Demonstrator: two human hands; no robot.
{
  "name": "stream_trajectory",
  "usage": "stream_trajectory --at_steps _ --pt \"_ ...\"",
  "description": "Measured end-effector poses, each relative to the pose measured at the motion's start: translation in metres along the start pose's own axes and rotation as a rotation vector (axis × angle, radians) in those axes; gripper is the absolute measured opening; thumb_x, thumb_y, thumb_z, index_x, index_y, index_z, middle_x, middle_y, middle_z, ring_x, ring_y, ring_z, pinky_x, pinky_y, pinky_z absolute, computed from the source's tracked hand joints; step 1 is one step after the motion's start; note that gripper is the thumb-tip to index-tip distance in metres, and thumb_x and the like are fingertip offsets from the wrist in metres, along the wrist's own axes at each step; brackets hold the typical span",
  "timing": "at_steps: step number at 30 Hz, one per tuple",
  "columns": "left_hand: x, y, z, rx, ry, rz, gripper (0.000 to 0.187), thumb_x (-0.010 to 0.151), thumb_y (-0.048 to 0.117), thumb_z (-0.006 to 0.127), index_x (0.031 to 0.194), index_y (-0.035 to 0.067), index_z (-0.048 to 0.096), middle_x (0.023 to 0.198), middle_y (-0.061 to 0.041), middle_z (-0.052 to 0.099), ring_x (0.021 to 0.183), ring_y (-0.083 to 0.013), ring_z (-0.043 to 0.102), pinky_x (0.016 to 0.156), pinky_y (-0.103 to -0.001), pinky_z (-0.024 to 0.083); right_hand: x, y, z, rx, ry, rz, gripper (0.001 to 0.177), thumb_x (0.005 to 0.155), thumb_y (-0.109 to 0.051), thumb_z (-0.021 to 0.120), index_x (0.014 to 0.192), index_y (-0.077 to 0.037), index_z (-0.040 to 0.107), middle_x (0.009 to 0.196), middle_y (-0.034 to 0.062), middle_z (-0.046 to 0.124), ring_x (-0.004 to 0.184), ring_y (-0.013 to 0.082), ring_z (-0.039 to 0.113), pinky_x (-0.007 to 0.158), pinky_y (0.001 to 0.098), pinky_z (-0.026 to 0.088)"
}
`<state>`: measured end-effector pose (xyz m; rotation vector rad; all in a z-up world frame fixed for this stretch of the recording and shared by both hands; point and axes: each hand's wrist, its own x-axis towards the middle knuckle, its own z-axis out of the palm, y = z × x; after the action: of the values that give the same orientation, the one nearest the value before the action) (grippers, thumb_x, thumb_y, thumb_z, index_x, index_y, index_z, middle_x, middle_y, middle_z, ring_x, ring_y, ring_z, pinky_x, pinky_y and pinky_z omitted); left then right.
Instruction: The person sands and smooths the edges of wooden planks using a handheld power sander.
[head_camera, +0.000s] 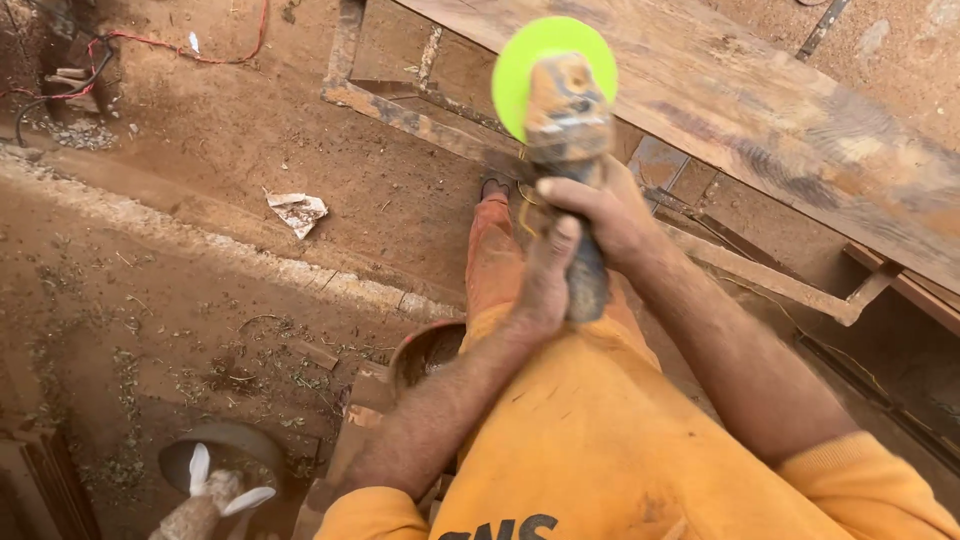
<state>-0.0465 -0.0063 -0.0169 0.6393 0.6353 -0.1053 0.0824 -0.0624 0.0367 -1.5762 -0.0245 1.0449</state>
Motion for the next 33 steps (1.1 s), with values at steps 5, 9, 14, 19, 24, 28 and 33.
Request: stream_trajectory --at_steps 5,9,14,19,24,28,33 --pt "-0.026 -0.082 0.056 0.108 -0.18 0.02 0.066 0.103 0.058 0.065 0.13 -0.001 0.058 0.109 -0.005 0.064 0.099 -0.0131 0.063 0.084 -0.028 0.054 -0.088 0.051 -0.078 0.226 0.152 0.065 0.054 0.082 -0.027 0.07 0.124 0.006 0.06 0.094 0.0161 0.072 0.081 0.0218 0.071 0.076 0.0354 0.06" --pt "-0.031 -0.148 0.088 0.249 -0.26 -0.076 0.063 0.104 0.057 0.063 0.125 -0.003 0.061 0.106 -0.007 0.066 0.096 -0.0153 0.064 0.082 -0.03 0.054 -0.145 0.091 -0.13 0.382 0.236 0.019 0.051 0.085 -0.024 0.068 0.126 0.004 0.057 0.092 0.0154 0.068 0.079 0.0249 0.068 0.072 0.0387 0.061" --pt "-0.032 -0.22 0.146 0.848 -0.251 -0.047 0.088 0.084 0.068 0.07 0.137 -0.002 0.059 0.119 -0.016 0.07 0.113 -0.0238 0.067 0.096 -0.036 0.054 -0.224 0.14 -0.191 0.529 0.568 -0.063 0.054 0.097 -0.031 0.063 0.139 0.0 0.051 0.102 0.0177 0.066 0.088 0.0317 0.068 0.079 0.0447 0.059" --pt "-0.016 -0.237 0.153 0.556 -0.515 -0.213 0.1 0.079 0.078 0.067 0.137 -0.002 0.063 0.126 -0.022 0.067 0.12 -0.0296 0.062 0.1 -0.039 0.049 -0.239 0.152 -0.199 0.59 0.68 -0.126 0.05 0.101 -0.033 0.063 0.14 -0.003 0.051 0.104 0.0174 0.065 0.09 0.0318 0.069 0.084 0.0466 0.062" --pt "-0.023 -0.149 0.097 0.531 -0.39 -0.243 0.081 0.088 0.07 0.065 0.127 0.0 0.067 0.117 -0.017 0.07 0.105 -0.0258 0.069 0.087 -0.037 0.057 -0.157 0.097 -0.13 0.452 0.546 -0.01 0.056 0.092 -0.035 0.065 0.135 -0.002 0.05 0.101 0.0157 0.066 0.089 0.0314 0.069 0.081 0.0471 0.061" --pt "-0.008 -0.048 0.029 0.162 -0.129 0.081 0.068 0.096 0.064 0.063 0.129 0.005 0.058 0.114 -0.003 0.064 0.1 -0.0142 0.063 0.084 -0.031 0.055 -0.046 0.033 -0.044 0.1 0.162 -0.021 0.066 0.081 -0.039 0.074 0.131 0.001 0.058 0.103 0.0113 0.065 0.09 0.0206 0.064 0.078 0.0372 0.057" --pt "0.01 0.024 -0.021 0.025 0.098 -0.025 0.08 0.089 0.07 0.055 0.133 0.003 0.054 0.109 -0.009 0.067 0.095 -0.0191 0.07 0.079 -0.035 0.062 0.038 -0.015 0.023 -0.179 -0.026 0.019 0.082 0.074 -0.05 0.077 0.134 0.0 0.054 0.118 0.0137 0.067 0.103 0.0207 0.068 0.091 0.0374 0.058"
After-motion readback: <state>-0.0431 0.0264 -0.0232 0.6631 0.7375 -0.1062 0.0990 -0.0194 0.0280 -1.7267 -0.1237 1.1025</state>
